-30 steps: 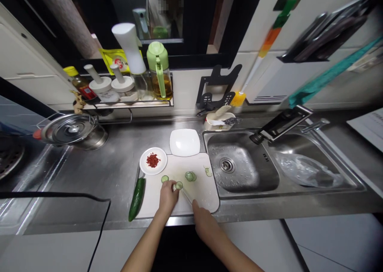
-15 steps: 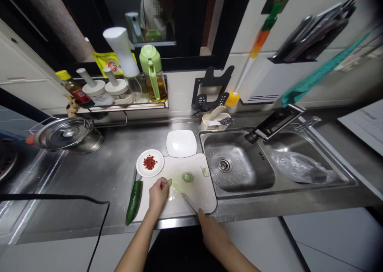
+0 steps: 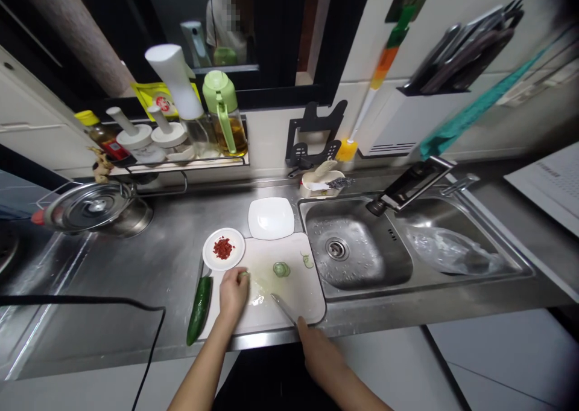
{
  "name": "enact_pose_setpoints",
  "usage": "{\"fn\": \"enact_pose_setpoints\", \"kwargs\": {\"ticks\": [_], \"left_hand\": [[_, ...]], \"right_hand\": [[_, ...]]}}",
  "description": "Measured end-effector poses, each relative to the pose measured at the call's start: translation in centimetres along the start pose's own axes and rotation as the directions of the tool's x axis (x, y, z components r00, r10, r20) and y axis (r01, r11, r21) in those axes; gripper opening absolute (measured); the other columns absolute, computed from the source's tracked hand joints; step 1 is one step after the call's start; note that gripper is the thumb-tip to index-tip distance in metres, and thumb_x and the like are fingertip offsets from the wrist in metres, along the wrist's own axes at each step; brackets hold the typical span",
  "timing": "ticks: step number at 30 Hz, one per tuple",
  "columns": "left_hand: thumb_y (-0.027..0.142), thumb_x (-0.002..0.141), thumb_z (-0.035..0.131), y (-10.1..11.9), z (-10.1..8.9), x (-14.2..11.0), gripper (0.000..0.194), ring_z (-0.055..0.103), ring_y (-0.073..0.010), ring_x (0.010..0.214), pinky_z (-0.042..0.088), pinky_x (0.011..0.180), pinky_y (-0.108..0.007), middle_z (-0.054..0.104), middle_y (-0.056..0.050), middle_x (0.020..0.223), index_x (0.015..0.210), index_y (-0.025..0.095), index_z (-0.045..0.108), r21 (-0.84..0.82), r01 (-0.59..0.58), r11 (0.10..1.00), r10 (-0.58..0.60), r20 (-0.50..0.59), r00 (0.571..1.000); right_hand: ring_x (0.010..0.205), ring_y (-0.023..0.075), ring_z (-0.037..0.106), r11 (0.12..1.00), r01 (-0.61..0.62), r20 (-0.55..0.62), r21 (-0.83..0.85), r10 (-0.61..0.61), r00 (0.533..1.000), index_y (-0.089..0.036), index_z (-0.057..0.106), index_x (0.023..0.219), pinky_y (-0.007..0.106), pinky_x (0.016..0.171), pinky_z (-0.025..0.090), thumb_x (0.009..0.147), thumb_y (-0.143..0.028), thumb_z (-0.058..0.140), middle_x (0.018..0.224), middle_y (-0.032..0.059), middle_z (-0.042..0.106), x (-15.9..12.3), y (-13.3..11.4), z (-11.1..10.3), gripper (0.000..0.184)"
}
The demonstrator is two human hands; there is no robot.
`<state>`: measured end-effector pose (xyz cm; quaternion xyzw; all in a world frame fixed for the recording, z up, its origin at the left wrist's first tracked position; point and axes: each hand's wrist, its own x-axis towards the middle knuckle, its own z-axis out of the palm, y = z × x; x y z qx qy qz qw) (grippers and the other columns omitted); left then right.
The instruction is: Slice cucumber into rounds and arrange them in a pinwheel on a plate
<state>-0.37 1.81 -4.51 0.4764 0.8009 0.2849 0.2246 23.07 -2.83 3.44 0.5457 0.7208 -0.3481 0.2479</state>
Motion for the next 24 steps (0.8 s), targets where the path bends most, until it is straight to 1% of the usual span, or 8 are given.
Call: {"fn": "enact_pose_setpoints", "kwargs": {"ticks": [2, 4, 6, 8, 13, 19, 22, 24], "left_hand": [[0.025, 0.076, 0.055, 1.5, 1.2, 0.2, 0.022, 0.058, -0.0172, 0.078, 0.045, 0.076, -0.029, 0.065, -0.007, 0.089, 0.093, 0.018, 0.066, -0.031, -0.063, 0.998, 0.066, 0.107, 0.992], [0.023, 0.075, 0.057, 3.0, 2.5, 0.6, 0.025, 0.059, -0.0178, 0.081, 0.044, 0.079, -0.03, 0.065, -0.007, 0.089, 0.097, 0.017, 0.067, -0.023, -0.117, 0.993, 0.119, 0.215, 0.969], [0.02, 0.074, 0.058, 4.2, 3.7, 0.9, 0.028, 0.058, -0.0185, 0.087, 0.043, 0.082, -0.031, 0.064, -0.008, 0.092, 0.1, 0.017, 0.066, -0.014, -0.165, 0.986, 0.162, 0.28, 0.946], [0.018, 0.075, 0.056, 4.9, 4.7, 1.2, 0.03, 0.057, -0.0185, 0.09, 0.043, 0.085, -0.031, 0.063, -0.008, 0.095, 0.103, 0.018, 0.066, -0.008, -0.203, 0.979, 0.195, 0.317, 0.928], [0.015, 0.076, 0.054, 4.8, 5.8, 1.2, 0.031, 0.057, -0.0179, 0.092, 0.043, 0.084, -0.029, 0.059, -0.008, 0.099, 0.104, 0.019, 0.066, 0.0, -0.232, 0.973, 0.217, 0.346, 0.913], [0.014, 0.073, 0.056, 4.9, 6.0, 1.1, 0.025, 0.056, -0.0155, 0.086, 0.043, 0.081, -0.028, 0.056, -0.007, 0.097, 0.097, 0.017, 0.064, -0.029, -0.2, 0.979, 0.198, 0.344, 0.918], [0.013, 0.07, 0.058, 5.4, 5.7, 1.0, 0.018, 0.054, -0.0146, 0.08, 0.042, 0.076, -0.026, 0.056, -0.005, 0.091, 0.087, 0.017, 0.062, 0.0, -0.177, 0.984, 0.168, 0.319, 0.933], [0.013, 0.07, 0.058, 5.6, 5.5, 0.9, 0.01, 0.052, -0.0133, 0.073, 0.04, 0.07, -0.025, 0.056, -0.002, 0.079, 0.079, 0.017, 0.059, 0.011, -0.164, 0.986, 0.152, 0.321, 0.935]], "right_hand": [[0.1, 0.0229, 0.059, 1.0, 0.001, 0.0, -0.017, -0.001, 1.0, -0.013, 0.033, 0.14, 0.03, 0.08, 0.044, 0.076, 0.004, 0.03, 0.108, 0.0158, 0.063, -0.2, -0.2, -0.2, 0.065], [0.1, 0.0231, 0.059, 1.0, -0.004, 0.003, -0.024, 0.004, 1.0, -0.012, 0.032, 0.14, 0.03, 0.08, 0.045, 0.077, 0.004, 0.029, 0.109, 0.016, 0.063, -0.3, -0.4, -0.4, 0.065], [0.1, 0.023, 0.059, 1.0, -0.014, 0.003, -0.015, 0.014, 1.0, -0.013, 0.034, 0.139, 0.03, 0.079, 0.045, 0.077, 0.004, 0.029, 0.108, 0.0159, 0.063, -0.4, -0.4, -0.5, 0.064], [0.1, 0.0227, 0.06, 1.0, -0.014, -0.008, 0.006, 0.014, 1.0, -0.014, 0.035, 0.138, 0.03, 0.079, 0.045, 0.078, 0.003, 0.029, 0.109, 0.016, 0.063, -0.4, -0.4, -0.4, 0.063], [0.099, 0.0229, 0.061, 1.0, -0.015, 0.002, 0.019, 0.015, 1.0, -0.013, 0.035, 0.138, 0.031, 0.08, 0.045, 0.08, 0.003, 0.029, 0.108, 0.0176, 0.063, -0.1, -0.2, -0.2, 0.061], [0.099, 0.0243, 0.06, 0.999, -0.017, 0.013, 0.027, 0.016, 1.0, -0.013, 0.035, 0.138, 0.033, 0.079, 0.047, 0.081, 0.002, 0.028, 0.108, 0.0184, 0.063, -0.2, -0.2, -0.4, 0.059], [0.1, 0.0245, 0.06, 1.0, -0.02, 0.035, 0.008, 0.02, 0.999, -0.013, 0.033, 0.139, 0.033, 0.08, 0.047, 0.08, 0.003, 0.028, 0.11, 0.0171, 0.062, 0.0, -0.1, -0.3, 0.062], [0.101, 0.0247, 0.059, 1.0, -0.007, 0.038, 0.005, 0.007, 0.999, -0.013, 0.031, 0.14, 0.033, 0.081, 0.046, 0.079, 0.004, 0.028, 0.111, 0.0166, 0.062, 0.1, 0.1, -0.2, 0.064]]}}
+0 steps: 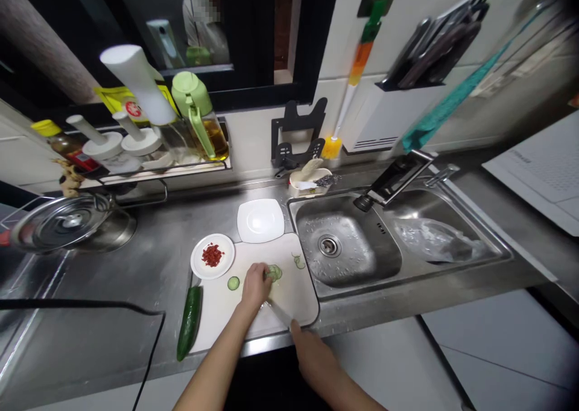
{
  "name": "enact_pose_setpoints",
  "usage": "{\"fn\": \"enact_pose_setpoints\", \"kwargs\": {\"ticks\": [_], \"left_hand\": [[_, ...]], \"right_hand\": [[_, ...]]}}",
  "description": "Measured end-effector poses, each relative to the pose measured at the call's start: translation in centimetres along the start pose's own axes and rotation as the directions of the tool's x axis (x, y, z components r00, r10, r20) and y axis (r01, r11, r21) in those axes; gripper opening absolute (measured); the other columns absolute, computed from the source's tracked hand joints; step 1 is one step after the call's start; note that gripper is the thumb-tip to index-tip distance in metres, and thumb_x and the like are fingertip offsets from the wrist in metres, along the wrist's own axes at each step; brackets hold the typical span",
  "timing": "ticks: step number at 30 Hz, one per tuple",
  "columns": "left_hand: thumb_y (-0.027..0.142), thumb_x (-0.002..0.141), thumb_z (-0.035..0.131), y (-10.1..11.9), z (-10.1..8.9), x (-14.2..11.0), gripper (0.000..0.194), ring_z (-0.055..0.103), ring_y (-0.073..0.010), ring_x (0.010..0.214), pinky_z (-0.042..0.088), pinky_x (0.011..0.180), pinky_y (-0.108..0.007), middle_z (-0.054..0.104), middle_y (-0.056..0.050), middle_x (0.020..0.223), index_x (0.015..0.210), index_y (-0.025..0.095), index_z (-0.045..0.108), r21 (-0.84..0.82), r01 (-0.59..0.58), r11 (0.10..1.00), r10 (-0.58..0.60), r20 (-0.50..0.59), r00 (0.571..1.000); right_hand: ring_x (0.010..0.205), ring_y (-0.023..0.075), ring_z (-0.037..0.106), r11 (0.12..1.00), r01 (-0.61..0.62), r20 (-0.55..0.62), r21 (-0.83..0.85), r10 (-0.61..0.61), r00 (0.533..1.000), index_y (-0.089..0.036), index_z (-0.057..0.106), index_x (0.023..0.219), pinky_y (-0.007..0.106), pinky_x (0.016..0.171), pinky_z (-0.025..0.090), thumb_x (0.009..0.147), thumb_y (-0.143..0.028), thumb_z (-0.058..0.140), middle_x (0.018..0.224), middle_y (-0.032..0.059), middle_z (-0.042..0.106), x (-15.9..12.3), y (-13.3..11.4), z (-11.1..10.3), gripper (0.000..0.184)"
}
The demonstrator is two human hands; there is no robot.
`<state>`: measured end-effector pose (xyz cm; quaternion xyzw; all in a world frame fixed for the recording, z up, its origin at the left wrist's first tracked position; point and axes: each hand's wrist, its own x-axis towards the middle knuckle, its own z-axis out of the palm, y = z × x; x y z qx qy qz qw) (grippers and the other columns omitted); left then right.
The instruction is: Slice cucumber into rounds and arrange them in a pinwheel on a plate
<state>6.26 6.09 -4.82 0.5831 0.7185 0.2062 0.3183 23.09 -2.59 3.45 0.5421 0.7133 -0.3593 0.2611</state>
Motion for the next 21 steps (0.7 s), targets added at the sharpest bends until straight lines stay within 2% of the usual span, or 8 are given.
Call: {"fn": "enact_pose_setpoints", "kwargs": {"ticks": [4, 9, 14, 18, 21], "left_hand": [[0.017, 0.073, 0.055, -0.2, -0.7, -0.6, 0.004, 0.046, -0.0098, 0.058, 0.034, 0.059, -0.021, 0.051, 0.004, 0.061, 0.069, 0.018, 0.054, -0.066, 0.027, 0.997, -0.025, 0.027, 0.999], [0.017, 0.071, 0.056, -1.8, -2.3, -1.6, 0.003, 0.049, -0.0086, 0.057, 0.035, 0.058, -0.02, 0.055, 0.004, 0.059, 0.069, 0.017, 0.059, -0.134, 0.105, 0.985, -0.101, 0.032, 0.994], [0.018, 0.074, 0.055, -3.3, -3.5, -2.7, 0.015, 0.056, -0.0124, 0.067, 0.041, 0.066, -0.023, 0.063, -0.001, 0.072, 0.084, 0.017, 0.067, -0.082, 0.099, 0.992, -0.099, 0.009, 0.995], [0.017, 0.073, 0.058, -3.9, -2.8, -4.0, 0.027, 0.059, -0.0173, 0.081, 0.044, 0.079, -0.03, 0.065, -0.006, 0.088, 0.099, 0.016, 0.065, -0.028, 0.03, 0.999, -0.032, -0.073, 0.997], [0.017, 0.074, 0.058, -4.3, -1.9, -4.9, 0.029, 0.058, -0.0186, 0.087, 0.044, 0.084, -0.032, 0.063, -0.007, 0.092, 0.103, 0.016, 0.063, -0.019, 0.025, 1.0, -0.027, -0.122, 0.992]], "right_hand": [[0.104, 0.0255, 0.057, 1.0, 0.009, -0.002, 0.014, -0.009, 1.0, -0.012, 0.03, 0.141, 0.035, 0.084, 0.045, 0.077, 0.005, 0.029, 0.114, 0.0173, 0.06, 0.0, 0.0, -0.2, 0.066], [0.102, 0.0253, 0.058, 1.0, -0.006, 0.015, 0.021, 0.006, 1.0, -0.013, 0.031, 0.14, 0.033, 0.081, 0.045, 0.076, 0.005, 0.029, 0.112, 0.0177, 0.061, 0.0, 0.0, -0.6, 0.067], [0.102, 0.0235, 0.058, 1.0, 0.018, 0.008, -0.005, -0.017, 1.0, -0.013, 0.031, 0.14, 0.03, 0.081, 0.042, 0.075, 0.004, 0.032, 0.108, 0.0161, 0.062, 0.4, 0.4, -0.4, 0.067], [0.103, 0.024, 0.058, 1.0, 0.019, -0.02, -0.02, -0.02, 1.0, -0.012, 0.03, 0.141, 0.029, 0.082, 0.041, 0.076, 0.003, 0.031, 0.107, 0.0162, 0.063, 0.5, 0.0, -0.5, 0.067], [0.104, 0.0247, 0.058, 0.999, 0.015, -0.042, -0.034, -0.017, 0.999, -0.01, 0.029, 0.141, 0.029, 0.083, 0.041, 0.076, 0.003, 0.032, 0.109, 0.0181, 0.062, 0.6, -1.1, -1.1, 0.066]]}}
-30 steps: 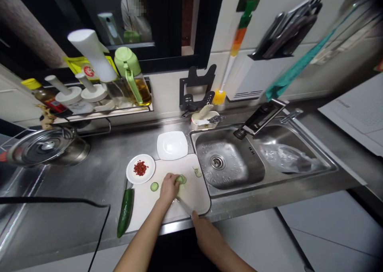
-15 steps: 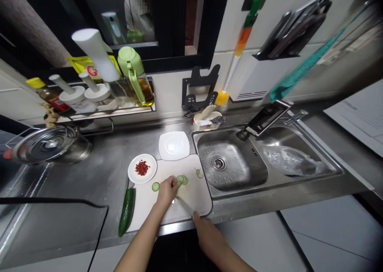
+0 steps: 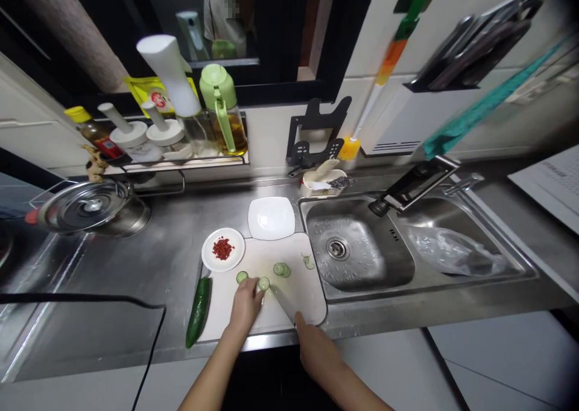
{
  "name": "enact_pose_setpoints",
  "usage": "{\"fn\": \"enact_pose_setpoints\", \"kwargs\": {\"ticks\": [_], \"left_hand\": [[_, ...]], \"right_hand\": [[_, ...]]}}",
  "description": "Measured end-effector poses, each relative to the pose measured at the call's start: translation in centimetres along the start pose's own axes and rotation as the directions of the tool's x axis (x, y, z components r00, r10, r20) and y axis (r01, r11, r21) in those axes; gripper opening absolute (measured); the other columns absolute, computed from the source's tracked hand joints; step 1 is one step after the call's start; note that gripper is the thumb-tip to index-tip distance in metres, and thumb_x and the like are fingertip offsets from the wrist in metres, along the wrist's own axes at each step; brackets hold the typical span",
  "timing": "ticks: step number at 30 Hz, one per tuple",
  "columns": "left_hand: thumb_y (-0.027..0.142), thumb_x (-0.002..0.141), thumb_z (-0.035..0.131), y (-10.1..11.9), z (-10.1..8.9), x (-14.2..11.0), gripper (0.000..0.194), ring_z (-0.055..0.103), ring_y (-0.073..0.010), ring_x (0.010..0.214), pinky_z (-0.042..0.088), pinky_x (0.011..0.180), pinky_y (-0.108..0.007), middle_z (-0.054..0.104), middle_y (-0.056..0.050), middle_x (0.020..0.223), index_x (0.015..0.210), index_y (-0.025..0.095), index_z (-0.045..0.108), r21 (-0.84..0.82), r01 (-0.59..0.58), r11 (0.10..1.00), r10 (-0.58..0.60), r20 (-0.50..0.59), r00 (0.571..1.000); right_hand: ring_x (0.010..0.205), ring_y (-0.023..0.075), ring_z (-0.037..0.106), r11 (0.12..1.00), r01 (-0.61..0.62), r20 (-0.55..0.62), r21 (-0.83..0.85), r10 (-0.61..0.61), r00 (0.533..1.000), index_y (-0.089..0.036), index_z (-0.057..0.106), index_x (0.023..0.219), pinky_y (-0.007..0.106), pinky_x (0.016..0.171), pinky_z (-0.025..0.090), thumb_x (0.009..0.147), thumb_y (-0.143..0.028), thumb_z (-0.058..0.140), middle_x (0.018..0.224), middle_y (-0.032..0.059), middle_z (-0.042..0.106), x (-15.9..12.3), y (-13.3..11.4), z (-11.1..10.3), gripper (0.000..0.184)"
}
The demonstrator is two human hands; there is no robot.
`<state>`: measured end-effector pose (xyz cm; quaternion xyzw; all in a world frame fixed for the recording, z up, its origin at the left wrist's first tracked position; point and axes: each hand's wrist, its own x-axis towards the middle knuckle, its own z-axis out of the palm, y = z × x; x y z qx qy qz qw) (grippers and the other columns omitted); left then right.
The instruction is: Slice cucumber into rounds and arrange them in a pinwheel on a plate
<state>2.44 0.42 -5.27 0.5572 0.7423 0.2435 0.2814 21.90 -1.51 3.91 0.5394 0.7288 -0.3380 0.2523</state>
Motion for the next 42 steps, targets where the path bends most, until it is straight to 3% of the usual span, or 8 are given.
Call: {"fn": "enact_pose_setpoints", "kwargs": {"ticks": [7, 26, 34, 42], "left_hand": [[0.016, 0.076, 0.054, -0.4, 1.1, -0.7, 0.031, 0.059, -0.0167, 0.084, 0.047, 0.083, -0.03, 0.059, -0.006, 0.093, 0.106, 0.017, 0.062, -0.051, -0.018, 0.999, 0.015, -0.064, 0.998], [0.011, 0.073, 0.054, -0.3, 1.1, -0.4, 0.032, 0.058, -0.0179, 0.088, 0.046, 0.085, -0.031, 0.059, -0.006, 0.093, 0.103, 0.018, 0.063, -0.066, -0.006, 0.998, 0.002, -0.064, 0.998], [0.011, 0.07, 0.056, 0.0, 0.9, 0.0, 0.026, 0.056, -0.0182, 0.087, 0.044, 0.083, -0.031, 0.058, -0.007, 0.092, 0.095, 0.015, 0.062, -0.044, 0.057, 0.997, -0.06, -0.058, 0.997], [0.02, 0.077, 0.05, 1.2, 0.5, 0.2, 0.009, 0.052, -0.0135, 0.067, 0.038, 0.065, -0.025, 0.056, 0.0, 0.07, 0.072, 0.018, 0.057, -0.08, 0.057, 0.995, -0.06, -0.04, 0.997]], "right_hand": [[0.102, 0.0249, 0.059, 1.0, 0.003, -0.024, -0.016, -0.003, 1.0, -0.007, 0.029, 0.141, 0.03, 0.08, 0.043, 0.079, 0.003, 0.029, 0.106, 0.0198, 0.063, 1.1, -2.3, -1.0, 0.063], [0.103, 0.0229, 0.059, 0.999, 0.015, -0.014, 0.046, -0.014, 1.0, -0.004, 0.03, 0.138, 0.03, 0.084, 0.043, 0.079, 0.002, 0.03, 0.106, 0.0197, 0.064, 1.6, -3.2, -1.5, 0.06], [0.105, 0.0248, 0.058, 1.0, -0.007, 0.017, 0.008, 0.007, 1.0, -0.005, 0.029, 0.14, 0.033, 0.087, 0.042, 0.077, 0.004, 0.029, 0.114, 0.0203, 0.06, 0.3, -2.0, -0.5, 0.065], [0.104, 0.0229, 0.057, 0.999, -0.022, 0.034, -0.046, 0.024, 0.999, -0.01, 0.028, 0.142, 0.028, 0.083, 0.043, 0.074, 0.007, 0.029, 0.113, 0.017, 0.061, -0.7, 0.4, 1.1, 0.07]]}}
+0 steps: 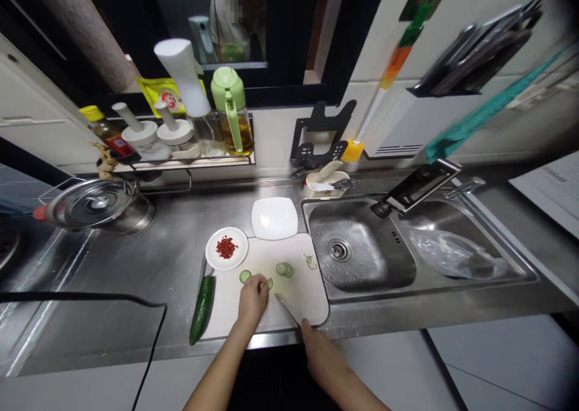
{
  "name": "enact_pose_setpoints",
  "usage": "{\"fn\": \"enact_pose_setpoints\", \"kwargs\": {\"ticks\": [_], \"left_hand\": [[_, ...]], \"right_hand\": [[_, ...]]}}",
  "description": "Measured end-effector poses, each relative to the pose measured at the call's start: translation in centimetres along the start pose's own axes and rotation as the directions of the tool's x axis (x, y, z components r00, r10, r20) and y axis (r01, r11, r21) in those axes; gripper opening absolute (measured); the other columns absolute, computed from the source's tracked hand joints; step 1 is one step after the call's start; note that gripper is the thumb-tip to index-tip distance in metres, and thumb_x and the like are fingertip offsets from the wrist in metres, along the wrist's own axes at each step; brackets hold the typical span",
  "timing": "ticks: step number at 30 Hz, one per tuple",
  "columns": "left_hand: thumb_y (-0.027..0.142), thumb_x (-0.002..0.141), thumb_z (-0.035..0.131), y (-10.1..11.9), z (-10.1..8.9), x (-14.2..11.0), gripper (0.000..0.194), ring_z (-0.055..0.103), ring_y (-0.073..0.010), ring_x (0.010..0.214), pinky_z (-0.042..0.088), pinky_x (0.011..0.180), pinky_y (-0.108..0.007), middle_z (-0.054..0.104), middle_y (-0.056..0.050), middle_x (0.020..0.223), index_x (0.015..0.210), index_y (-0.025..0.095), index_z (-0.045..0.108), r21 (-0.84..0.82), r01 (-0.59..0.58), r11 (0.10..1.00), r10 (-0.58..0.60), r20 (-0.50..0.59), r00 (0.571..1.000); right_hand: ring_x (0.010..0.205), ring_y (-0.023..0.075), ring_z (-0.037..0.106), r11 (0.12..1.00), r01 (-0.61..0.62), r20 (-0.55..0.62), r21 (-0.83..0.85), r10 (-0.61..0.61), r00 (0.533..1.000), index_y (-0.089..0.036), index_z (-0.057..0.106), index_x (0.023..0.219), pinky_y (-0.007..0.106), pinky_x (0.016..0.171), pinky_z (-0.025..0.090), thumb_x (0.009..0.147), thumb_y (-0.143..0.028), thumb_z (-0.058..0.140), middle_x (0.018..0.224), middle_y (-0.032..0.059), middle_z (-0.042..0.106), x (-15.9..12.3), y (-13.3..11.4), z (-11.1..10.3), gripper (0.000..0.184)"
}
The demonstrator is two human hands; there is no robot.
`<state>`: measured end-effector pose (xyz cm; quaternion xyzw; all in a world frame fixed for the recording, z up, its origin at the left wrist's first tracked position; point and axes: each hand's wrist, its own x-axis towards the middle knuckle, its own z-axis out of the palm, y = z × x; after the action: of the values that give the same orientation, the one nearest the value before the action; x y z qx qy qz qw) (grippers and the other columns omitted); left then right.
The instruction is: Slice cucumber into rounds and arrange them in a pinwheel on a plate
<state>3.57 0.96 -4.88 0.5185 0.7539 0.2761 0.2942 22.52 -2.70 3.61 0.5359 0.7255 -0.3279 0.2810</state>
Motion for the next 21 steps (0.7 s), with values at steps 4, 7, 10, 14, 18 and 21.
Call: {"fn": "enact_pose_setpoints", "kwargs": {"ticks": [4, 7, 10, 14, 18, 21], "left_hand": [[0.028, 0.079, 0.049, 0.1, -1.0, 0.2, 0.016, 0.051, -0.0119, 0.06, 0.037, 0.062, -0.023, 0.057, 0.002, 0.063, 0.07, 0.019, 0.058, -0.058, 0.061, 0.996, -0.061, 0.002, 0.998], [0.038, 0.078, 0.051, -0.6, -2.3, 0.5, 0.021, 0.053, -0.0126, 0.06, 0.039, 0.061, -0.023, 0.061, 0.001, 0.064, 0.073, 0.019, 0.06, -0.094, 0.139, 0.986, -0.146, -0.065, 0.987], [0.039, 0.077, 0.052, -1.7, -3.7, 0.9, 0.022, 0.057, -0.0139, 0.062, 0.041, 0.063, -0.024, 0.065, 0.0, 0.068, 0.077, 0.019, 0.062, -0.094, 0.211, 0.973, -0.223, -0.138, 0.965], [0.03, 0.078, 0.048, -3.1, -4.4, 1.3, 0.019, 0.059, -0.0156, 0.065, 0.042, 0.064, -0.025, 0.066, -0.002, 0.073, 0.083, 0.019, 0.063, -0.01, 0.202, 0.979, -0.201, -0.164, 0.966], [0.027, 0.078, 0.048, -3.9, -3.9, 1.5, 0.021, 0.06, -0.0196, 0.077, 0.045, 0.075, -0.031, 0.066, -0.007, 0.084, 0.089, 0.017, 0.064, 0.104, 0.106, 0.989, -0.083, -0.205, 0.975], [0.026, 0.079, 0.048, -3.4, -3.2, 1.6, 0.024, 0.059, -0.021, 0.085, 0.045, 0.082, -0.034, 0.065, -0.009, 0.091, 0.095, 0.017, 0.064, 0.117, 0.025, 0.993, -0.001, -0.203, 0.979]], "right_hand": [[0.104, 0.0229, 0.057, 0.999, 0.009, -0.011, 0.043, -0.009, 1.0, -0.01, 0.028, 0.141, 0.029, 0.083, 0.043, 0.073, 0.007, 0.029, 0.112, 0.0159, 0.061, 0.2, 0.4, 0.4, 0.07], [0.105, 0.0231, 0.056, 0.998, -0.004, -0.011, 0.06, 0.004, 1.0, -0.011, 0.028, 0.142, 0.029, 0.082, 0.043, 0.074, 0.006, 0.032, 0.112, 0.0154, 0.061, 0.4, 0.6, 0.7, 0.07], [0.105, 0.0232, 0.057, 0.998, 0.006, -0.015, 0.057, -0.005, 1.0, -0.01, 0.028, 0.142, 0.029, 0.082, 0.043, 0.074, 0.006, 0.032, 0.112, 0.0155, 0.061, 0.5, 0.7, 0.9, 0.07], [0.104, 0.0228, 0.057, 0.998, 0.01, -0.032, 0.063, -0.008, 0.999, -0.011, 0.029, 0.141, 0.029, 0.083, 0.043, 0.073, 0.005, 0.033, 0.112, 0.0152, 0.062, 0.5, 0.9, 1.1, 0.07], [0.103, 0.0225, 0.057, 0.998, 0.012, -0.022, 0.062, -0.011, 1.0, -0.01, 0.029, 0.141, 0.029, 0.082, 0.043, 0.074, 0.005, 0.034, 0.111, 0.0158, 0.062, 0.4, 0.8, 0.7, 0.069], [0.104, 0.0229, 0.057, 0.997, 0.026, -0.006, 0.074, -0.026, 1.0, -0.01, 0.029, 0.141, 0.029, 0.082, 0.043, 0.075, 0.005, 0.034, 0.111, 0.0163, 0.062, 0.1, 0.7, 0.3, 0.068]]}}
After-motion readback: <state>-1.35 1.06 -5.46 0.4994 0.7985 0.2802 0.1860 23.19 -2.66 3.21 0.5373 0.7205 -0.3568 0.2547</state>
